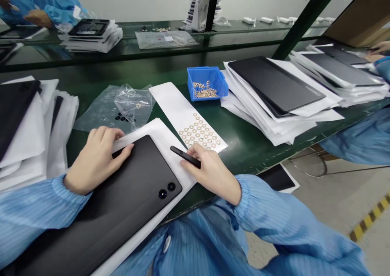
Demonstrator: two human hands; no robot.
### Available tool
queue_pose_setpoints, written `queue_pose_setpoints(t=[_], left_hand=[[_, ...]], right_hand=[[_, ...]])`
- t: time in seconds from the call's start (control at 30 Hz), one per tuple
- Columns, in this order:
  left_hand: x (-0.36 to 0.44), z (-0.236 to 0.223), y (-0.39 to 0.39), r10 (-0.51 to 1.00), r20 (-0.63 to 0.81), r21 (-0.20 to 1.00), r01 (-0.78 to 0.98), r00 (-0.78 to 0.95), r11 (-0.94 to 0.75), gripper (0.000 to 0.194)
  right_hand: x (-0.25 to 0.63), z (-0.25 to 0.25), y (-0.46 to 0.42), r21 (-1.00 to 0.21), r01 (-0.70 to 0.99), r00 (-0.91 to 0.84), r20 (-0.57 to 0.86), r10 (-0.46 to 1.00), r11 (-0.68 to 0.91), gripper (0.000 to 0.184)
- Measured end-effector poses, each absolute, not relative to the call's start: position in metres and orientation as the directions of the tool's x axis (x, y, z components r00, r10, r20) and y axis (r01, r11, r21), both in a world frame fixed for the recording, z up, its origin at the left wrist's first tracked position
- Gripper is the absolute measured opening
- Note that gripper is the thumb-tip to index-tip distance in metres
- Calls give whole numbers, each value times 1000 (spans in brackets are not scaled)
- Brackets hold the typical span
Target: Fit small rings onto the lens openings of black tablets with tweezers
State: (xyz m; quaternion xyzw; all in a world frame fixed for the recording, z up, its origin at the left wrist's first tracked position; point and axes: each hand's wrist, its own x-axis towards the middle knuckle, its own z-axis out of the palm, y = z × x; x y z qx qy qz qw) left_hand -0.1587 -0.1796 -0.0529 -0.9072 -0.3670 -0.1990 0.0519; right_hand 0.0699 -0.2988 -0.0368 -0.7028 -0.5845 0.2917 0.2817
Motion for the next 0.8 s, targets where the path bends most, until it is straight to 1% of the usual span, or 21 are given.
queue_pose_setpoints(t=[0.07, 0.17, 0.23, 0.3, 0.43, 0.57, 0.8], left_hand=[[-161, -57, -176, 718, 339, 40, 754, 607, -656, 25], [-160, -60, -177, 808, 295, 10, 844, 510, -537, 28], [-160, -60, -178, 839, 270, 12, 870, 472, -493, 29], [-159, -60, -178, 841, 238, 27, 863, 485, -505, 25], [-158, -57, -176, 809, 214, 21, 826, 547, -564, 14], [-156, -52, -179, 780, 229, -20, 804, 582, -594, 16], [-156, -49, -191, 753, 281, -51, 793, 594, -607, 18]], right_hand=[[74, -39, -295, -699, 701, 140, -61, 988, -143, 14], [76, -41, -292, -664, 738, 83, -87, 993, -120, 21], [75, -40, -291, -641, 763, 49, -76, 996, -86, 28], [73, -38, -290, -631, 774, 29, -58, 998, -59, 31], [72, -35, -289, -637, 771, 24, -1, 1000, -19, 28], [76, -38, -286, -615, 787, 152, 116, 981, -49, 21], [78, -55, -287, -639, 767, 277, 234, 932, -67, 24]])
